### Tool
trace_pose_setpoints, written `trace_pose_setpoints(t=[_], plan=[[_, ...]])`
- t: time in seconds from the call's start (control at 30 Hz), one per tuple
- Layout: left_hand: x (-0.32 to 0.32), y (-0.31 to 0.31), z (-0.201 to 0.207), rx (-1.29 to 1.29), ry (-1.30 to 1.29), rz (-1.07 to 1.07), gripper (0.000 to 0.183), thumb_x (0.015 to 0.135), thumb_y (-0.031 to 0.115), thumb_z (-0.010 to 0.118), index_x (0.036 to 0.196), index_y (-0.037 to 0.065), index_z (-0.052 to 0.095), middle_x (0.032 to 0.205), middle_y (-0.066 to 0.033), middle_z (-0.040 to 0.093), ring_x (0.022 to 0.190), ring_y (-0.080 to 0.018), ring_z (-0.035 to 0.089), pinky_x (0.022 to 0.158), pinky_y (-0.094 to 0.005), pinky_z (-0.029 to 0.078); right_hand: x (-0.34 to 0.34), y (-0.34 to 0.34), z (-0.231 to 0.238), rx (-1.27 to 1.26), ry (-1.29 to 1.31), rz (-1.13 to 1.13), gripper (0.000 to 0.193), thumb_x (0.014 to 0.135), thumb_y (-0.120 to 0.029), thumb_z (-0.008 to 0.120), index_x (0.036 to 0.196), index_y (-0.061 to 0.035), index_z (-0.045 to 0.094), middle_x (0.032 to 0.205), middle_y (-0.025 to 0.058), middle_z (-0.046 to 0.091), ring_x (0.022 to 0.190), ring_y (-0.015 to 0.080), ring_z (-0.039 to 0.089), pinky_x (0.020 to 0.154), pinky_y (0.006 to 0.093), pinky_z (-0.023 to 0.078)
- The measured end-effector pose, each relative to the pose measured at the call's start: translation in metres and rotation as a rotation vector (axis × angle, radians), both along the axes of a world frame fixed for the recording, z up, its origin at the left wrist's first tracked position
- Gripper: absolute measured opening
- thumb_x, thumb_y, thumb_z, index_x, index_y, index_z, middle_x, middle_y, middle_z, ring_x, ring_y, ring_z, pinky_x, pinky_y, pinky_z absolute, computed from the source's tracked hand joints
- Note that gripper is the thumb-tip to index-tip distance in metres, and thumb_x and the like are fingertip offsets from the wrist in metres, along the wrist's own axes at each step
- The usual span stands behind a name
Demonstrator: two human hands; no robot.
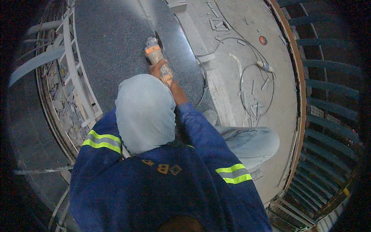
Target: The person kneels on the floor and uses an orange power tool to grind a dark flat surface. The tool is moved back and forth across the surface, generating dust. The person continues the grinding motion throughout the clip.
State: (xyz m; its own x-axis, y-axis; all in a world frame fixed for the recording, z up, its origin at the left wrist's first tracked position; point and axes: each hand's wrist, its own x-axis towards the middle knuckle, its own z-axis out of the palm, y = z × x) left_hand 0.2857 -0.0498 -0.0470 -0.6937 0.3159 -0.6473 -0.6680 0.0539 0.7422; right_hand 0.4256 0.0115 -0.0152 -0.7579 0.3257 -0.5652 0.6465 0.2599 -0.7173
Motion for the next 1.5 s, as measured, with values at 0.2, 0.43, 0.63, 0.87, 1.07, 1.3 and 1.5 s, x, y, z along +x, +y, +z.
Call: trace_pose_setpoints(t=[0.2,0.43,0.63,0.87,1.07,1.3,1.5], plan=[[-0.029,-0.001,-0.026,-0.003,0.025,0.033,0.042,0.075,0.033,0.073,0.101,0.003,0.058,0.079,-0.0097,0.061,0.065,-0.0239,0.063,0.06,-0.0386,0.054,-0.033,-0.004,-0.039,-0.012,0.057,0.027,0.062,0.071,-0.026,0.074,0.114,0.0028,0.04,0.105,0.0313,0.062,0.098,0.0467,0.062,0.08,0.0525,0.051],[-0.014,-0.002,-0.014,-0.095,0.012,0.049,0.043,0.075,0.031,0.073,0.103,0.002,0.057,0.081,-0.0111,0.063,0.067,-0.025,0.065,0.06,-0.0408,0.056,-0.016,-0.006,-0.025,-0.02,-0.03,0.002,0.06,0.07,-0.024,0.075,0.114,0.0014,0.042,0.11,0.0299,0.061,0.101,0.0458,0.061,0.084,0.0514,0.05],[0.003,-0.003,0.007,-0.006,-0.092,-0.012,0.037,0.079,0.03,0.069,0.101,0.004,0.056,0.079,-0.0091,0.062,0.065,-0.0233,0.064,0.058,-0.0395,0.055,0.003,-0.001,0.006,-0.02,-0.066,0.007,0.058,0.072,-0.027,0.073,0.113,0.0014,0.043,0.108,0.0292,0.062,0.101,0.0454,0.062,0.084,0.0505,0.05],[-0.012,-0.013,-0.014,0.028,-0.057,0.043,0.032,0.08,0.03,0.067,0.098,0.006,0.056,0.075,-0.0075,0.06,0.06,-0.0228,0.062,0.055,-0.0379,0.053,-0.008,-0.013,-0.022,-0.071,0.006,-0.01,0.059,0.074,-0.03,0.071,0.115,0.0013,0.043,0.109,0.0301,0.063,0.101,0.0452,0.062,0.085,0.0521,0.05],[-0.027,-0.004,-0.011,0.008,-0.01,0.058,0.035,0.077,0.03,0.07,0.097,0.003,0.058,0.076,-0.0086,0.061,0.061,-0.0231,0.063,0.057,-0.0375,0.053,-0.033,-0.005,-0.019,-0.003,-0.064,0.006,0.062,0.072,-0.031,0.073,0.116,0.0017,0.044,0.109,0.0294,0.063,0.102,0.0428,0.063,0.087,0.051,0.049],[-0.013,-0.003,-0.002,-0.015,-0.059,0.024,0.032,0.079,0.028,0.069,0.096,0.004,0.058,0.076,-0.0083,0.062,0.063,-0.0227,0.063,0.059,-0.038,0.055,-0.014,-0.004,-0.014,0.039,-0.05,0.053,0.061,0.07,-0.028,0.076,0.113,0.0026,0.044,0.106,0.029,0.063,0.101,0.0424,0.063,0.086,0.0496,0.05],[0.008,-0.003,0.02,-0.065,-0.132,0.037,0.033,0.08,0.029,0.069,0.097,0.003,0.058,0.076,-0.0086,0.062,0.062,-0.0234,0.064,0.057,-0.0387,0.055,0.007,-0.005,0.008,0.025,-0.007,0.021,0.061,0.072,-0.027,0.074,0.114,0.002,0.041,0.102,0.0287,0.063,0.099,0.0443,0.063,0.083,0.0501,0.051]])
